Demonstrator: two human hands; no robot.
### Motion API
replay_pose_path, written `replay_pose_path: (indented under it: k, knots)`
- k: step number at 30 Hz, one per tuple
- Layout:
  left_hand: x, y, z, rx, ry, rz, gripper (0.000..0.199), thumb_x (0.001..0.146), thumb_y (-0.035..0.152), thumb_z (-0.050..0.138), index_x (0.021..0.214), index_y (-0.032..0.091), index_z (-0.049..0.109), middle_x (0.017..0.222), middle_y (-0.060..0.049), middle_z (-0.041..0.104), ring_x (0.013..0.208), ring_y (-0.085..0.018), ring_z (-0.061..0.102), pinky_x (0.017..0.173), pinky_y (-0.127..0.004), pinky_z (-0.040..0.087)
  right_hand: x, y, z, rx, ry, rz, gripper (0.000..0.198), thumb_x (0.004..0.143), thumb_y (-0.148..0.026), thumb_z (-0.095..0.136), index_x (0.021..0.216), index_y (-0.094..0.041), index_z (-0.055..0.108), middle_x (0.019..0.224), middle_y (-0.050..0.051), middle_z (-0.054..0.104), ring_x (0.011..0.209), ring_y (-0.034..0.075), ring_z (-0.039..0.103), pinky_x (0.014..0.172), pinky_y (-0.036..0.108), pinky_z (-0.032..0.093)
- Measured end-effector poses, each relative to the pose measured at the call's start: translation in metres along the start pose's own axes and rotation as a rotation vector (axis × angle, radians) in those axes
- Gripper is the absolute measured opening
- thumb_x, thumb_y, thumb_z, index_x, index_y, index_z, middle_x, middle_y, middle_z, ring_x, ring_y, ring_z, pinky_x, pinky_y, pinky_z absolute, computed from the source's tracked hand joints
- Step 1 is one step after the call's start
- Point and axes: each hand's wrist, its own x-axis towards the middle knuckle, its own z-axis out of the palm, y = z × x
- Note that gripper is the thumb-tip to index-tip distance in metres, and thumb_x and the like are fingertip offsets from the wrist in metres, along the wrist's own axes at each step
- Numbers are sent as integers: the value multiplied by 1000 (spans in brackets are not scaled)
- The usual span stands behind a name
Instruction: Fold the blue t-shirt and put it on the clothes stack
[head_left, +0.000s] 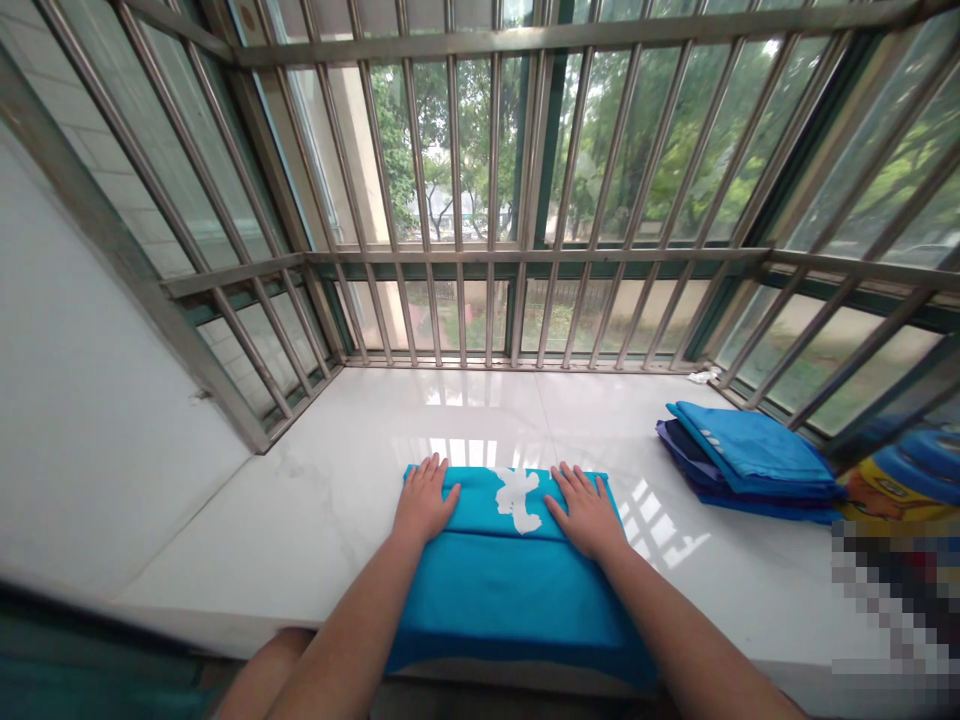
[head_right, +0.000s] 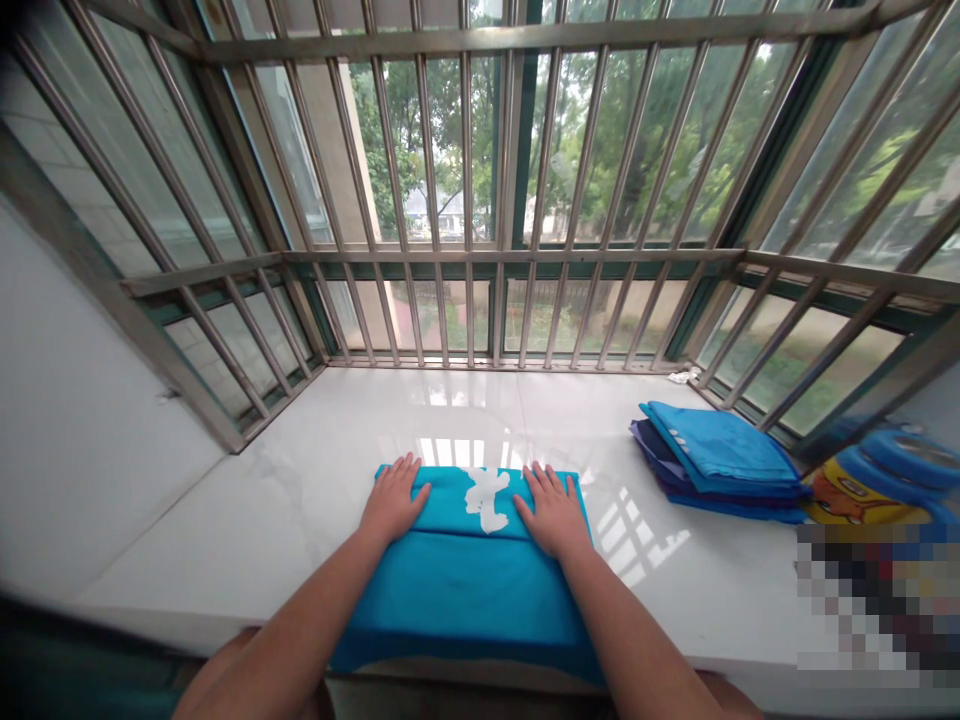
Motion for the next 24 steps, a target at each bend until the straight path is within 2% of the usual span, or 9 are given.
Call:
replay_pose_path:
  k: [24]
  knots:
    - [0, 0, 1, -9, 8, -3, 71, 108, 54, 37, 168, 16, 42, 177, -12, 34, 165, -31, 30, 136, -51, 18, -1, -1, -2, 3, 4, -1, 75, 109, -68, 29, 173, -28, 32, 180, 4, 26, 168, 30, 17, 134, 61, 5]
